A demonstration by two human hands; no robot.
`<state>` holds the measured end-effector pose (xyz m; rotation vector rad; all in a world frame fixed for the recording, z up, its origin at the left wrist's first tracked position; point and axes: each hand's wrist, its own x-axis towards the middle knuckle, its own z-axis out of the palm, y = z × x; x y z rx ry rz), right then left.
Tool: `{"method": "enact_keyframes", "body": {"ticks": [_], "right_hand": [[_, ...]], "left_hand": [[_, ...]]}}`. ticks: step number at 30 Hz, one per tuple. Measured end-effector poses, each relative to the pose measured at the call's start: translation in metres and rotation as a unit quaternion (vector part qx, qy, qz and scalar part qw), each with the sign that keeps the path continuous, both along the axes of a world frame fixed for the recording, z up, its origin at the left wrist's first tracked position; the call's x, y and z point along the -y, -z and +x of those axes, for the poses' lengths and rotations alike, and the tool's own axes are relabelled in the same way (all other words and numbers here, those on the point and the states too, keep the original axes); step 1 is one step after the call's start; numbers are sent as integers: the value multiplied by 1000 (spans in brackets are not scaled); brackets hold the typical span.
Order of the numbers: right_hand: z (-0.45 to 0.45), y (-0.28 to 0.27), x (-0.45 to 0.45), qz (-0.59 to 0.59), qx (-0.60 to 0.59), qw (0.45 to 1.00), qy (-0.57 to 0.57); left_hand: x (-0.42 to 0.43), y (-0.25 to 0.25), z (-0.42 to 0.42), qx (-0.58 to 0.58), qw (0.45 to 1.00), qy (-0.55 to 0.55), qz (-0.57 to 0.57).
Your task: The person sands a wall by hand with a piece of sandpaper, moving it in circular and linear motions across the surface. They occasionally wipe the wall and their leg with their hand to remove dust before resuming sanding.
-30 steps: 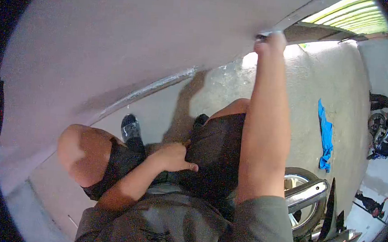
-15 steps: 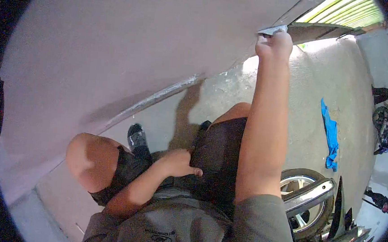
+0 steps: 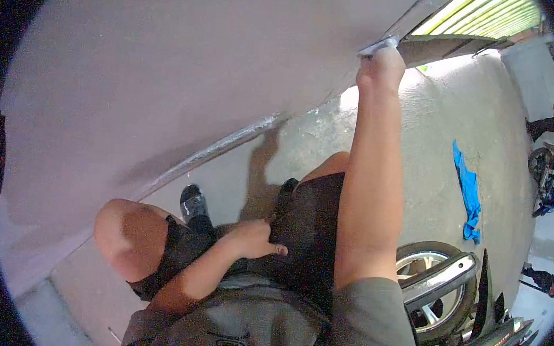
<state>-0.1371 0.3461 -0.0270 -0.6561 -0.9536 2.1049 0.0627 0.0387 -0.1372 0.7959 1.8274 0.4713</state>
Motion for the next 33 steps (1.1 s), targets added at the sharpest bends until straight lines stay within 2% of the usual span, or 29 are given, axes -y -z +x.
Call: {"method": "enact_keyframes", "body": {"ticks": [3, 7, 9, 11, 12, 14, 15, 16, 18, 19, 20, 21, 23, 24, 25, 27, 29, 30, 31, 33], "right_hand": [[-7, 11, -18, 20, 12, 1000, -3], [0, -1, 11, 50, -7, 998, -25], [-14, 19, -14, 76, 140, 983, 87], [-16, 45, -28, 183, 203, 959, 78], [-8, 40, -12, 219, 228, 945, 80], [-4, 17, 23, 202, 196, 953, 112], [-15, 31, 7, 247, 252, 928, 119], [-14, 19, 11, 225, 229, 933, 160], [-3, 4, 6, 217, 242, 944, 64], [-12, 23, 8, 246, 255, 930, 96], [20, -19, 30, 255, 294, 921, 22], [15, -18, 26, 249, 288, 924, 40], [-7, 3, 22, 248, 215, 930, 164], [-11, 11, 21, 238, 214, 931, 174], [-14, 15, 20, 244, 216, 928, 181], [-7, 13, 20, 244, 215, 925, 194], [10, -5, 33, 211, 246, 945, 49], [7, -5, 26, 214, 237, 945, 68], [2, -1, 17, 208, 231, 948, 72], [-7, 8, 3, 223, 218, 941, 131]], "left_hand": [[-4, -3, -4, 6, 999, 37, -18], [-3, 1, 2, -25, 999, 25, -14], [-5, -6, 1, -33, 999, -2, 7], [-6, -3, 0, -37, 999, 23, 4], [-5, -3, -1, -31, 999, 30, -2], [-5, -10, 1, -48, 998, 29, -10], [-5, -13, 3, -49, 999, 10, -19], [-3, -12, 3, -65, 997, 30, -23], [-2, -3, 2, -11, 998, 20, -60], [1, 3, 5, -25, 997, 38, -64], [6, 10, 10, -43, 998, 22, -41], [8, 18, 13, -61, 998, 6, -15], [10, 37, 13, -75, 997, 24, -1], [14, 51, 13, -40, 999, 18, 26], [10, 42, 11, -4, 999, 11, 50], [6, 8, 16, -48, 999, 14, -5], [-7, -14, 14, -26, 1000, 0, 17], [17, 51, 17, -85, 996, 19, 1], [16, 51, 17, -92, 995, 23, -3], [12, 43, 15, -28, 998, 14, 62]]}}
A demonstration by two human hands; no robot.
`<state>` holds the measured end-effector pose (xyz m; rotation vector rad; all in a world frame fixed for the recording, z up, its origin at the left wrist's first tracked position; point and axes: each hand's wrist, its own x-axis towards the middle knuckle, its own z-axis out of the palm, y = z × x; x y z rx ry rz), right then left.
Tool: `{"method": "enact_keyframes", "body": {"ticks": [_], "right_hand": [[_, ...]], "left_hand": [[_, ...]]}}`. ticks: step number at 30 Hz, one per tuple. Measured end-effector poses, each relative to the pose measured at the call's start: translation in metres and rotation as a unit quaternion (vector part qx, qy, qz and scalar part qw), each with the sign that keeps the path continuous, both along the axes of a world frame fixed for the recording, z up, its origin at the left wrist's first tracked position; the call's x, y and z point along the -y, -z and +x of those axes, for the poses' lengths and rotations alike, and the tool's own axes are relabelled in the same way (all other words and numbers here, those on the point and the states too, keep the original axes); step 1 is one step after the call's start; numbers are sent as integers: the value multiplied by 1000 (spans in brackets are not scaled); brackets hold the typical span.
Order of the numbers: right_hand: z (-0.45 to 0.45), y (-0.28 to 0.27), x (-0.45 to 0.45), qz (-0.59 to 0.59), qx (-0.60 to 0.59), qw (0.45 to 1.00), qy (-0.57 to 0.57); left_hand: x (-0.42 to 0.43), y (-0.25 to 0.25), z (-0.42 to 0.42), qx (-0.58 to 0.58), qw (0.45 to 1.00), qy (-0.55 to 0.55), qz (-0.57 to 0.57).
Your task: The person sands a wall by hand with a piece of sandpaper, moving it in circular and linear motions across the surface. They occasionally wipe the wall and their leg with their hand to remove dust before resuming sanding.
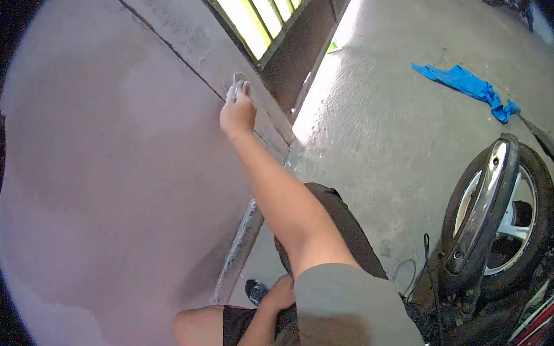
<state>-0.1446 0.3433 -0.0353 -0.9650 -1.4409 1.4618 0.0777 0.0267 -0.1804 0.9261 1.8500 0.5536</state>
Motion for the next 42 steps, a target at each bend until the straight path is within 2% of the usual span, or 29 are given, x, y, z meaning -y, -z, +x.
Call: {"method": "enact_keyframes", "body": {"ticks": [1, 2, 4, 7, 9, 10, 12, 14, 16, 18, 19, 21, 24, 25, 26, 28, 31, 33, 35, 37, 39, 42], "right_hand": [[5, 2, 7, -8, 1, 1000, -1], [10, 3, 17, -2, 15, 999, -28], [15, -13, 8, 19, 25, 998, -60], [17, -21, -7, -27, 9, 997, -66], [16, -17, 1, 72, -23, 996, -36], [12, -16, 7, 72, -24, 996, -38], [3, -22, 14, 187, -58, 981, 15], [-2, -25, 3, 170, -77, 982, 21], [1, -25, 6, 152, -96, 983, 33], [10, -24, 22, 180, -67, 981, -10], [9, -32, 14, 184, -70, 980, -10], [7, -44, -3, 71, -85, 994, -25], [12, -45, -3, 91, -62, 994, -24], [24, -48, 6, 87, -45, 993, -71], [21, -46, 7, 89, -46, 992, -70], [11, -41, 11, 141, -58, 988, -22], [-1, -40, 2, 112, -89, 990, 12], [9, -35, 21, 119, -92, 988, -16], [11, -42, 20, 135, -94, 985, -47], [2, -50, 1, 118, -105, 987, 0], [3, -50, 4, 113, -105, 988, -7], [6, -45, 18, 125, -99, 987, -22]], "left_hand": [[-8, -20, 2, -4, 998, -19, -56], [-3, -23, 5, -1, 998, -23, -61], [-7, -21, 6, 9, 999, -43, -15], [-9, -14, 5, 17, 999, -29, -27], [-10, -21, 1, 17, 999, -21, -36], [-11, -32, 4, 1, 999, -26, -38], [-22, -35, 1, -18, 999, -35, -29], [-19, -29, -2, 16, 997, -11, -76], [-14, -25, -1, -7, 997, 7, -79], [-14, -33, 4, -14, 999, -40, -12], [-10, -15, 3, -17, 999, -40, -8], [13, 35, 0, -5, 1000, 7, -21], [-12, -23, 2, -15, 997, 7, -69], [-8, -22, 4, -13, 997, 7, -72], [-5, -19, 4, -6, 999, -9, -40], [-8, -9, 2, 2, 1000, -28, -5], [-5, -6, 0, 30, 999, 7, -23], [-4, -11, 7, -4, 999, -44, -3], [2, 7, 4, 10, 999, -33, 3], [11, 32, 2, 23, 999, -21, 5], [22, 51, 6, -29, 999, -13, -14], [-13, -27, 7, -34, 998, -44, -8]]}}
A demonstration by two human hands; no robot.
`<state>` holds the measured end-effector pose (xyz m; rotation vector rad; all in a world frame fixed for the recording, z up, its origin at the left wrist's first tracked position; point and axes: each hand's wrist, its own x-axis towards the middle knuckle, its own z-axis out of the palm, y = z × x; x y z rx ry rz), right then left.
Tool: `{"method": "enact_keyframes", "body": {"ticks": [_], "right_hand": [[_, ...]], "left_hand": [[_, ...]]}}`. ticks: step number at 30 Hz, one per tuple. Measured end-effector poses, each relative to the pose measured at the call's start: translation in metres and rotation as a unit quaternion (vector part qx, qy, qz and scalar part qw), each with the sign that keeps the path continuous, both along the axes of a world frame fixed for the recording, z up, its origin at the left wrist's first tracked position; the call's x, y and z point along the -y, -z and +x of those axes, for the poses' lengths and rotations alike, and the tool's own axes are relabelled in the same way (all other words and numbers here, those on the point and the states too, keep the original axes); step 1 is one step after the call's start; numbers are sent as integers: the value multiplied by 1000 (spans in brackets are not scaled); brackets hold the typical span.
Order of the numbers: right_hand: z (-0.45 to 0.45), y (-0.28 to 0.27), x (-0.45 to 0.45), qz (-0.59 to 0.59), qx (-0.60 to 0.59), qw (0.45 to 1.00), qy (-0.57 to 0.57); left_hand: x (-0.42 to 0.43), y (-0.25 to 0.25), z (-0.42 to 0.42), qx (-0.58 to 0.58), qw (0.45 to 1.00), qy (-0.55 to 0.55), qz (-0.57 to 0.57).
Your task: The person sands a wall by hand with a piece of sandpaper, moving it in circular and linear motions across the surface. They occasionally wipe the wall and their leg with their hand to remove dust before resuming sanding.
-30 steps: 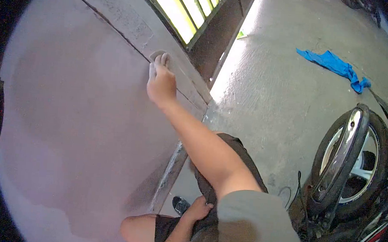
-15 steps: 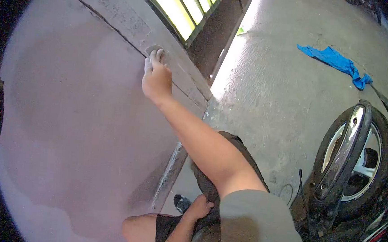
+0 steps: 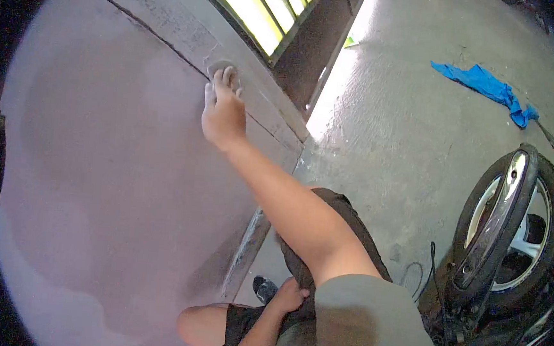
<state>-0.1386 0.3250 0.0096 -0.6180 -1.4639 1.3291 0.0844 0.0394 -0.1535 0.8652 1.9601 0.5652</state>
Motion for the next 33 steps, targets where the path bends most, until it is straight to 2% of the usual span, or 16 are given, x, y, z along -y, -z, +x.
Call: {"method": "enact_keyframes", "body": {"ticks": [3, 5, 7, 10, 12, 13, 15, 17, 19, 20, 22, 23, 27, 28, 30, 33], "right_hand": [[-9, -8, -19, 19, 3, 1000, 21], [-9, -4, -19, 8, 1, 999, 48], [-4, 1, -8, 30, -2, 999, 15], [2, -3, -6, 42, 17, 999, -1], [-8, -10, -17, 33, 5, 999, 20], [-10, -12, -18, 21, -5, 999, 40], [4, -5, 4, 31, 24, 999, 12], [6, -12, -3, 66, 42, 997, -10], [0, -12, -14, 58, 15, 998, 9], [-1, -13, -15, 58, 11, 998, 10], [2, -21, -9, 7, -10, 1000, 2], [5, -17, -1, 3, -11, 1000, 2], [-1, -24, -19, 53, 13, 999, 3], [-5, -26, -23, 33, 2, 999, 26], [-2, -21, -15, 32, 5, 999, 13], [7, -20, -8, 65, 17, 998, -7]], "left_hand": [[16, 40, -4, 3, 998, 35, 49], [25, 57, 1, -30, 999, 38, -1], [25, 42, 2, -64, 996, 41, -46], [8, 31, -3, -21, 997, 15, -69], [20, 55, -2, 18, 996, 11, 88], [25, 65, 0, 17, 996, 10, 83], [36, 77, 4, -32, 998, 32, -45], [17, 44, -3, -14, 998, 27, -51], [-17, -25, -4, 17, 998, 28, -58], [-3, 9, -4, 14, 998, 29, -58], [44, 98, 2, -11, 999, 24, 48], [37, 80, 2, -16, 999, 18, -29], [5, 26, -3, -46, 989, 55, -126], [6, 30, -3, -46, 989, 54, -129], [10, 31, 1, 38, 999, 10, 29], [0, 5, 0, -30, 996, 24, -86]]}}
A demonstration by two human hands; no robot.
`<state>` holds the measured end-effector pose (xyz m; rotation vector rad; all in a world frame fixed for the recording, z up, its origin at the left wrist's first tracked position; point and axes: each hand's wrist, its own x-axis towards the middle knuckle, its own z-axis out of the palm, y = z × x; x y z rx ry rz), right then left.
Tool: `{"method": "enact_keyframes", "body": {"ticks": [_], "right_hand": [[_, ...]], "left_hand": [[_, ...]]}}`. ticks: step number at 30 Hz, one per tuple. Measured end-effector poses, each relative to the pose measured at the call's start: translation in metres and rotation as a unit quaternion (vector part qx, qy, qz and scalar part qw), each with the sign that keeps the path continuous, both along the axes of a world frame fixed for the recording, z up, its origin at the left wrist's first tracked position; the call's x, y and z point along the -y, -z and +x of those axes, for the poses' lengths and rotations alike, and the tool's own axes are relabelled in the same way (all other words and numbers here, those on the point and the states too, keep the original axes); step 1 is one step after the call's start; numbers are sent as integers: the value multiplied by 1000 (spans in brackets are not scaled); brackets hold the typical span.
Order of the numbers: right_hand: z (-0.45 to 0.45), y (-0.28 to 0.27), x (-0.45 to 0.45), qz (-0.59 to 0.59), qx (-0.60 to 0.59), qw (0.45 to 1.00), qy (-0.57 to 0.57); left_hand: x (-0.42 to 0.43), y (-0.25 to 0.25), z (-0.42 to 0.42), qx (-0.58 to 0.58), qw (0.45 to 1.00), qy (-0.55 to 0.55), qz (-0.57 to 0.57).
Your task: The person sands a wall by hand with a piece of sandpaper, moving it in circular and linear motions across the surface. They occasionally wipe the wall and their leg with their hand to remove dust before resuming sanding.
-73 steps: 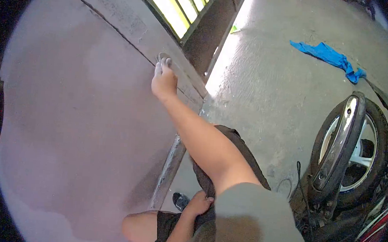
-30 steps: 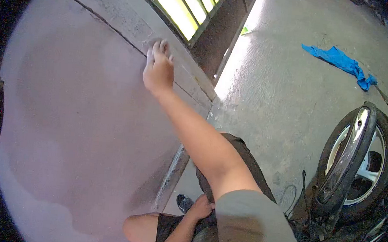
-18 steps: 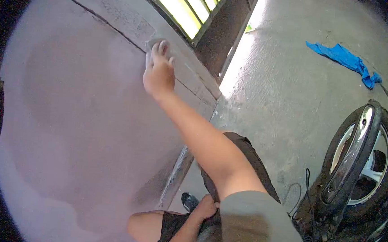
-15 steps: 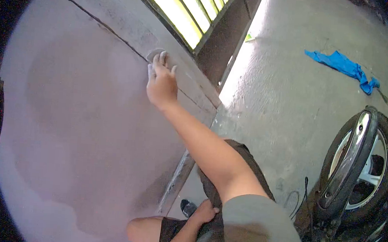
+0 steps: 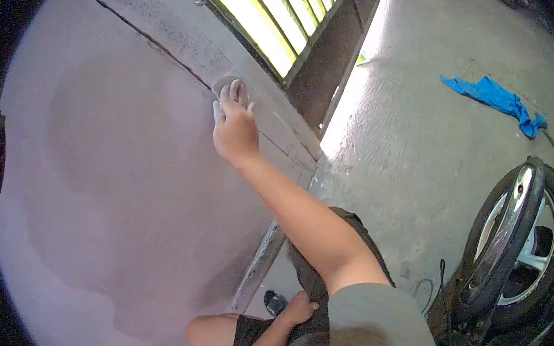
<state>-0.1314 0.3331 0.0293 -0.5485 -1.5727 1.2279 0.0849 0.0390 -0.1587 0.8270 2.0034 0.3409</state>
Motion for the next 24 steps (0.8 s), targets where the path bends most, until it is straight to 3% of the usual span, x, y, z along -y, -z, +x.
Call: {"method": "enact_keyframes", "body": {"ticks": [2, 5, 7, 9, 10, 13, 16, 19, 24], "right_hand": [[-3, -3, -10, 28, 16, 999, -13], [-15, -3, -15, -37, -19, 999, 31], [-3, 0, -2, 30, 33, 999, 6], [-1, -3, -12, 34, 34, 999, 2], [0, -2, -15, 29, 38, 999, -5], [-11, -4, -20, -40, 5, 999, 12], [4, 8, 7, 15, 38, 999, -24], [-6, 3, -23, -8, 7, 1000, 16], [0, 7, 4, 7, 6, 1000, 7]], "left_hand": [[-6, 3, -4, 37, 999, 4, 32], [6, 24, 1, 69, 995, -8, 68], [17, 38, -1, 59, 994, -15, 95], [17, 45, -5, 38, 999, 16, 4], [18, 47, -5, 25, 997, 26, 73], [17, 48, 2, 67, 992, -15, 108], [20, 53, -2, 38, 999, 4, -8], [11, 40, -7, 69, 997, 24, 7], [7, 23, -3, 33, 999, 13, 4]]}}
